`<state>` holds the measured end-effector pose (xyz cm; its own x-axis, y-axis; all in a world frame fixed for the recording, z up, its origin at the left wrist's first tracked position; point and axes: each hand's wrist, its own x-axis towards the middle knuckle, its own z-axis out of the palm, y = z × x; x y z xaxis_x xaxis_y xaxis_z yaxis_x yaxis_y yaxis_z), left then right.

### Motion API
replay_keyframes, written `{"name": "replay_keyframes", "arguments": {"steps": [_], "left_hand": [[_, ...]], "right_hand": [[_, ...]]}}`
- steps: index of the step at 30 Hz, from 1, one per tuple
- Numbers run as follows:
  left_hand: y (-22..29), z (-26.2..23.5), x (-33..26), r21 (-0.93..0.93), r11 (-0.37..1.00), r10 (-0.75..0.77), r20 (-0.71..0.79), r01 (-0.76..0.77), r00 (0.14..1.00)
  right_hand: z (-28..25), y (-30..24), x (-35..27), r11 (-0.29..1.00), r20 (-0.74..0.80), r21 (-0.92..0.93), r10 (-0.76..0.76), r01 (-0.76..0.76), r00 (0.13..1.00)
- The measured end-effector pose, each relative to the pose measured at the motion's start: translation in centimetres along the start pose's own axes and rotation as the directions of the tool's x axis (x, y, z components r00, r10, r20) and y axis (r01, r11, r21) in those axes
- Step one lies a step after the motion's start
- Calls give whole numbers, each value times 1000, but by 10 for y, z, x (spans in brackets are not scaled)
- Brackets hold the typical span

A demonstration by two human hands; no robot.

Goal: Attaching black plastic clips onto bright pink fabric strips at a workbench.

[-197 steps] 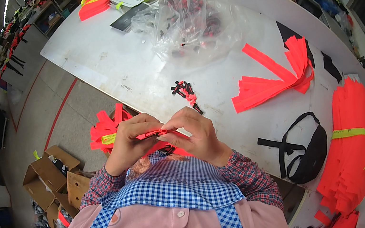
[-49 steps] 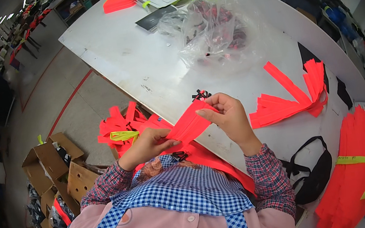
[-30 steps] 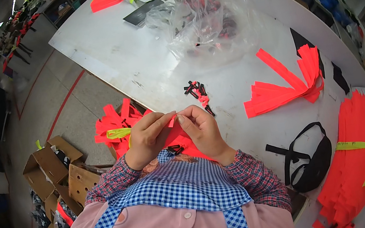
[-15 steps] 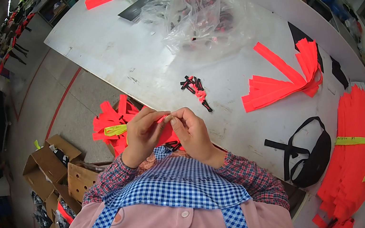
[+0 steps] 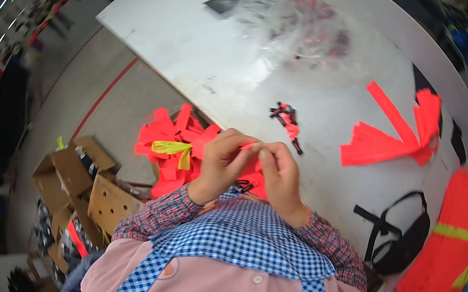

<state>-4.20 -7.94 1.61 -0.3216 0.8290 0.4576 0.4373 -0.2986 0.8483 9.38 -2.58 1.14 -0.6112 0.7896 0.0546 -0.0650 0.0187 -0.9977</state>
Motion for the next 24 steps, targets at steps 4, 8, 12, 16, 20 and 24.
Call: {"name": "replay_keyframes", "arguments": {"steps": [4, 8, 12, 16, 20, 24], "left_hand": [[-3, 5, -3, -9, 999, 51, -22, -51, 998], [-12, 2, -5, 286, 871, 413, 15, -400, 910], [-15, 1, -9, 302, 836, 459, 72, -458, 885], [-4, 8, -7, 66, 945, 314, 77, -319, 946], [3, -5, -4, -35, 997, -63, 186, 71, 981], [8, -13, -9, -88, 969, -204, 251, 232, 946]], "right_hand": [[-4, 7, -4, 1000, -61, -4, -22, 22, 998], [1, 16, -3, 963, -51, 262, 82, -66, 995], [2, 12, -4, 828, -4, 518, 254, -215, 967], [-2, 13, -4, 875, -129, 472, 191, -109, 973], [-27, 23, 19, 979, -48, 183, 102, -91, 994], [-86, 60, 54, 864, -221, -489, 12, -122, 975]]}}
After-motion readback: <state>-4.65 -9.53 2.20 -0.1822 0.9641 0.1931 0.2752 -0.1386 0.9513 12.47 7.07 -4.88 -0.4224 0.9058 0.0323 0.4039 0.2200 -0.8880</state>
